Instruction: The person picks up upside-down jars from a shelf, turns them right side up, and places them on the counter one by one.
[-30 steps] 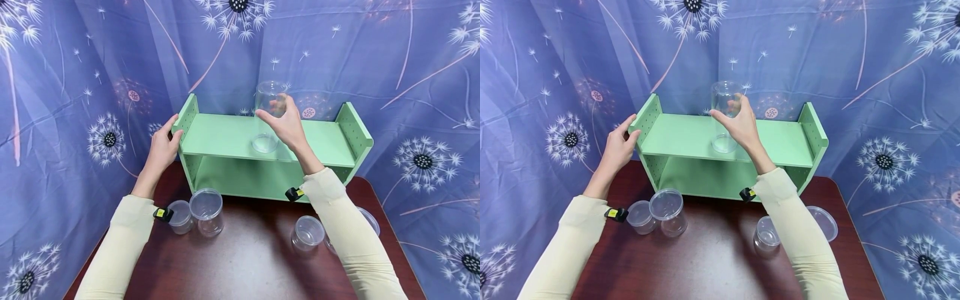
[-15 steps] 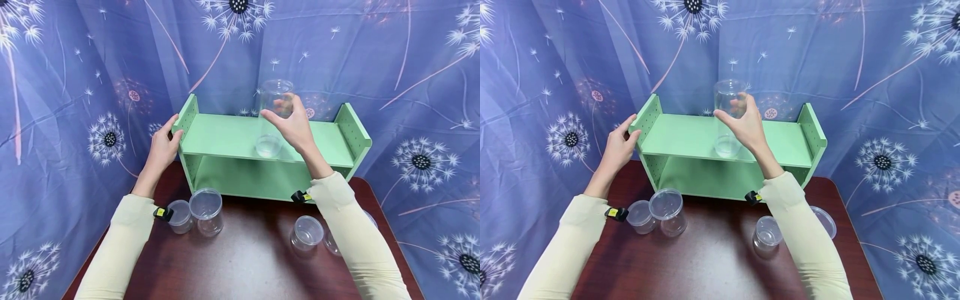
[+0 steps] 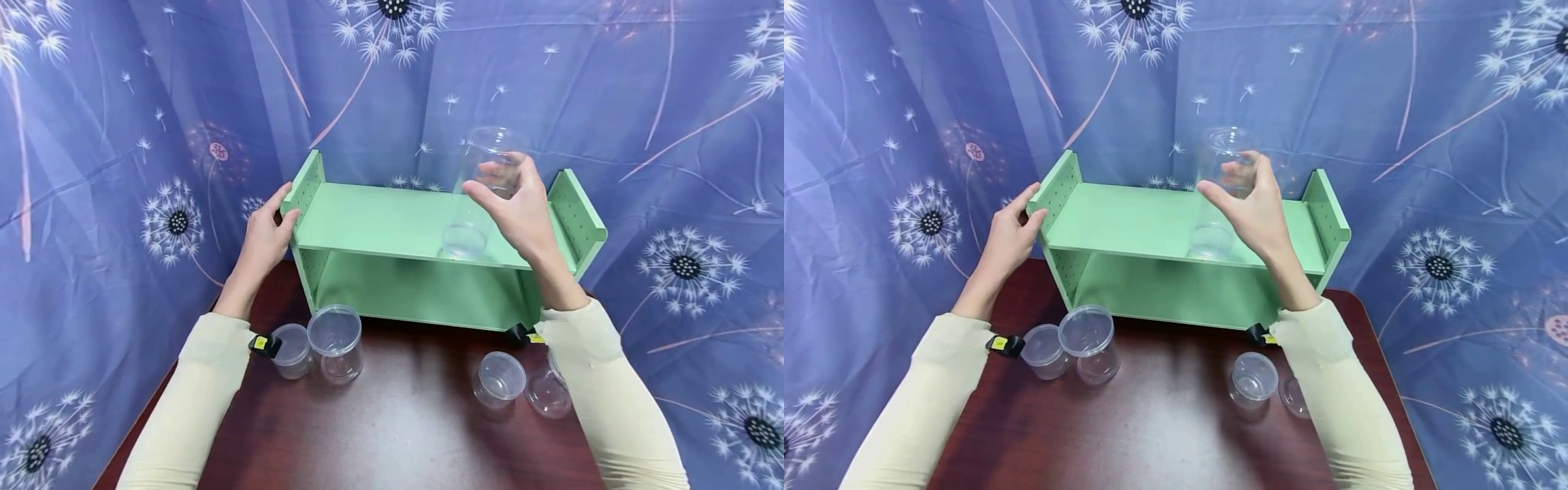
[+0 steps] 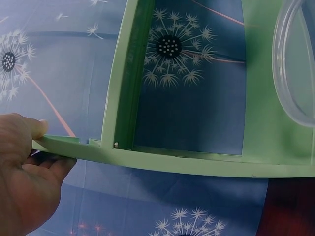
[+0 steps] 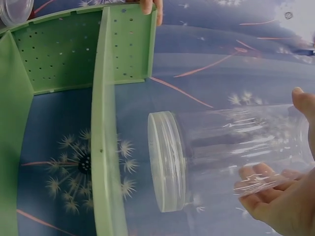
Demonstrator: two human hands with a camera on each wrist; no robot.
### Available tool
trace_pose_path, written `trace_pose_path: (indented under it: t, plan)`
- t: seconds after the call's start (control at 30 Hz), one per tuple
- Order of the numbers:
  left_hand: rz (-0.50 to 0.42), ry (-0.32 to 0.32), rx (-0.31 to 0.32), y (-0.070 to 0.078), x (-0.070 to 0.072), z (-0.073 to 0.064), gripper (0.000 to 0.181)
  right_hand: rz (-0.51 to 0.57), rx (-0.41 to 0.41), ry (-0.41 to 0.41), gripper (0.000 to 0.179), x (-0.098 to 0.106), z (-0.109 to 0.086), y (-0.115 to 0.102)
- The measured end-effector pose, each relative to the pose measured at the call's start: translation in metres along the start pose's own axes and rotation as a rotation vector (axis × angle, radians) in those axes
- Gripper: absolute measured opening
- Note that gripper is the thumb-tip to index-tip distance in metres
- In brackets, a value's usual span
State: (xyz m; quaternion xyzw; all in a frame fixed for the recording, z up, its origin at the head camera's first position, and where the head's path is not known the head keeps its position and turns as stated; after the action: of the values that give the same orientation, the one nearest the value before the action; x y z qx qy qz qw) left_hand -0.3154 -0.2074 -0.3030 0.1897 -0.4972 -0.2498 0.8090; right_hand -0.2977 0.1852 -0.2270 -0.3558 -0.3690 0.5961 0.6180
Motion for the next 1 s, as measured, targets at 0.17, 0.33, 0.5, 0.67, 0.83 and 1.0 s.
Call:
trace_pose_path:
  t: [0.17, 0.33, 0.5, 0.67, 0.83, 1.0]
  plan:
    - [0.006, 0.002, 0.001, -0.001, 0.001, 0.0, 0.054, -0.023, 0.009, 0.0, 0.066, 0.013, -0.013, -0.011]
    - [-0.003, 0.007, -0.012, -0.001, 0.001, 0.0, 0.054, 0.027, 0.045, 0.014, 0.054, 0.029, -0.025, -0.022]
    - [-0.009, 0.013, -0.017, 0.0, 0.002, -0.001, 0.053, 0.087, 0.075, 0.033, 0.047, 0.047, -0.038, -0.03]
    - [-0.011, 0.007, -0.015, 0.0, 0.002, 0.0, 0.053, 0.148, 0.082, 0.067, 0.041, 0.064, -0.053, -0.035]
    - [-0.007, 0.008, -0.014, 0.0, 0.002, 0.0, 0.053, 0.22, 0.101, 0.075, 0.051, 0.079, -0.065, -0.036]
    - [-0.007, 0.01, -0.012, 0.0, 0.001, 0.0, 0.053, 0.222, 0.11, 0.087, 0.053, 0.089, -0.076, -0.035]
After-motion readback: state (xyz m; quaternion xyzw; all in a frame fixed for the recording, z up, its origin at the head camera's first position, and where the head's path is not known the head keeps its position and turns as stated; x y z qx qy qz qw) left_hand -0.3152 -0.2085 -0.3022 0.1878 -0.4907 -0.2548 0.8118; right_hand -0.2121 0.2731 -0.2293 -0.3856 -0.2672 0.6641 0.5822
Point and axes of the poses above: each hand's wrist, its own z-axis towards the middle knuckle, its own x-axis out of the back of the hand, y = z × x, the point moved 6 cm from there along z, towards the middle knuckle, and after that the axes turned 15 degrees about z, right-handed, at the moved point
